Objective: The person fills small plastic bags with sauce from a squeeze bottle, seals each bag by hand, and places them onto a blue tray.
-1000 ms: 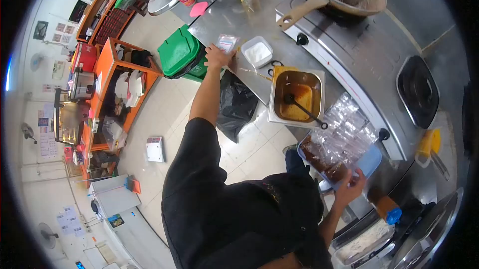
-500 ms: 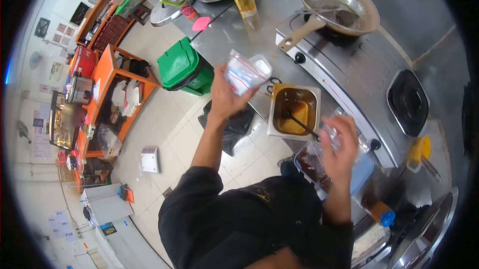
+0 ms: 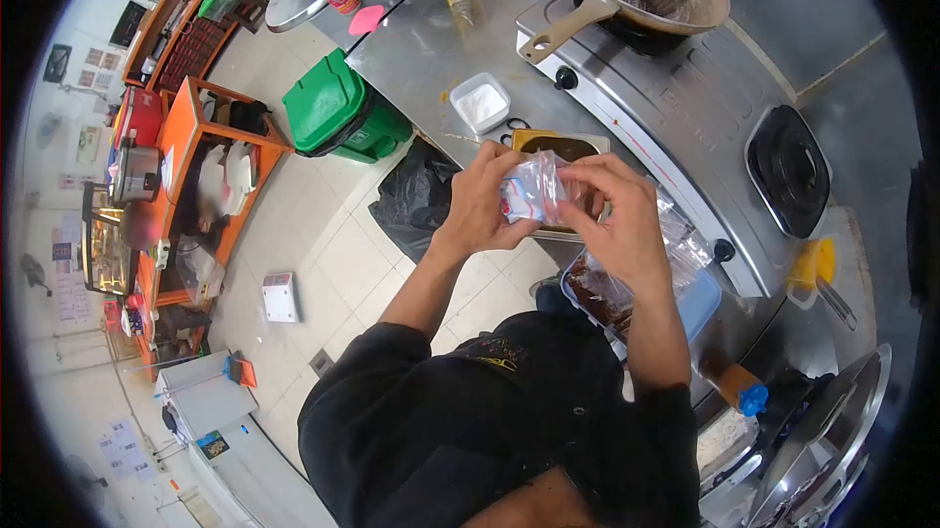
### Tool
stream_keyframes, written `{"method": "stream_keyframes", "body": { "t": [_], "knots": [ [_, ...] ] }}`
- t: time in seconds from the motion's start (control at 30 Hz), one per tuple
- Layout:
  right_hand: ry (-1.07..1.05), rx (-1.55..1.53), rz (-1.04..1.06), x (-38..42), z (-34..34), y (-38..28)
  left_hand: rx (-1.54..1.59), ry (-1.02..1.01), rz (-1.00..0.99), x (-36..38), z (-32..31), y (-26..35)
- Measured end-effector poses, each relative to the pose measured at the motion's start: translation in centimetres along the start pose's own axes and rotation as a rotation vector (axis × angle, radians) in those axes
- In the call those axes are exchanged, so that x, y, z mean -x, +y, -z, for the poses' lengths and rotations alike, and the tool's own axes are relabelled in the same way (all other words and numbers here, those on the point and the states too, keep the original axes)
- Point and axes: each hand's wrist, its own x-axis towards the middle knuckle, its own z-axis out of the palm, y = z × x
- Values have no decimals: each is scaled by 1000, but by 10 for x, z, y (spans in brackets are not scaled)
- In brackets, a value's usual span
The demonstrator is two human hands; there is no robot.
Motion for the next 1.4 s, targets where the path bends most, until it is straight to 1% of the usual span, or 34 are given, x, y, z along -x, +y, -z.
{"method": "stream_keyframes", "body": {
  "t": [0.03, 0.1, 0.13, 0.17, 0.2, 0.27, 0.33, 0.37, 0.43, 0.5, 0.53, 0.57, 0.6, 0.63, 0.7, 0.73, 0.77, 0.8, 0.83, 0.9, 0.97, 1.0, 1.03, 1.1, 1.13, 1.17, 1.2, 1.23, 1.27, 1.3, 1.33, 1.37, 1.4],
  "knots": [
    [11, 77, 30, 0, 0, -1, 3, -5, 2, -1, -1, 4],
    [-6, 83, 38, 1, -5, 14, 56, -73, 63, -6, -2, 11],
    [-28, 88, 53, 0, -7, 20, 55, -74, 62, -8, -3, 11],
    [-28, 84, 56, 0, -7, 22, 4, -118, 83, -9, -3, 11],
    [8, 86, 102, -1, -8, 23, -48, -158, 107, -10, -2, 10],
    [33, 80, 153, -2, -9, 21, -91, -177, 137, -7, 2, 3],
    [141, -83, 71, -2, -8, 18, -135, -189, 170, -4, 8, -6],
    [129, -85, 78, -2, -6, 20, -135, -162, 181, -2, 11, -10],
    [52, -298, -180, -5, 2, 32, -142, -122, 188, -1, 16, -17],
    [65, -353, -138, -9, 2, 43, -160, -111, 209, -1, 22, -25],
    [124, -474, -136, -11, 2, 44, -167, -99, 208, 0, 25, -30],
    [182, -596, -133, -14, 2, 47, -178, -107, 263, 1, 29, -37],
    [226, -645, -133, -14, 2, 57, -189, -113, 316, 2, 33, -46],
    [217, -643, -117, -15, 4, 57, -197, -97, 311, 2, 38, -62],
    [307, -977, -111, -13, 11, 56, -271, 45, 391, 4, 45, -107],
    [282, -1041, -75, -11, 16, 75, -307, 82, 435, 4, 47, -133],
    [289, -1031, -62, -9, 20, 77, -340, 115, 475, 4, 48, -163],
    [299, -1072, -86, -8, 23, 76, -376, 107, 544, 7, 48, -202],
    [313, -1116, -108, -7, 26, 77, -415, 29, 713, 3, 50, -228],
    [345, -1165, -97, -3, 30, 80, -497, -23, 776, -1, 50, -263],
    [344, -1224, -96, 6, 33, 83, -865, -52, 873, -1, 39, -295],
    [379, -1216, -88, 12, 35, 85, -1097, 19, 727, 1, 30, -313],
    [402, -1199, -52, 16, 36, 86, -1080, 6, 699, -17, 23, -297],
    [462, -1181, -31, 31, 37, 86, -445, 409, 471, -52, 32, -208],
    [484, -1179, -32, 36, 38, 82, -45, 288, 578, -57, 19, -157],
    [501, -1181, -49, 46, 37, 80, 348, 156, 691, -52, -1, -94],
    [489, -1195, -30, 55, 35, 84, 617, -103, 763, -50, -14, -23],
    [501, -1186, -32, 63, 34, 84, 954, -375, 817, -43, -33, 16],
    [546, -1132, -22, 70, 30, 83, 1043, -499, 747, -23, -65, 35],
    [594, -1083, -21, 81, 26, 85, 1320, -584, 797, -24, -74, 65],
    [595, -997, 11, 94, 25, 94, 1566, -474, 880, -13, -95, 80],
    [611, -996, 9, 107, 23, 98, 1568, -491, 885, -7, -108, 89],
    [676, -927, -29, 121, 22, 100, 1532, -399, 995, -4, -117, 100]
  ]
}}
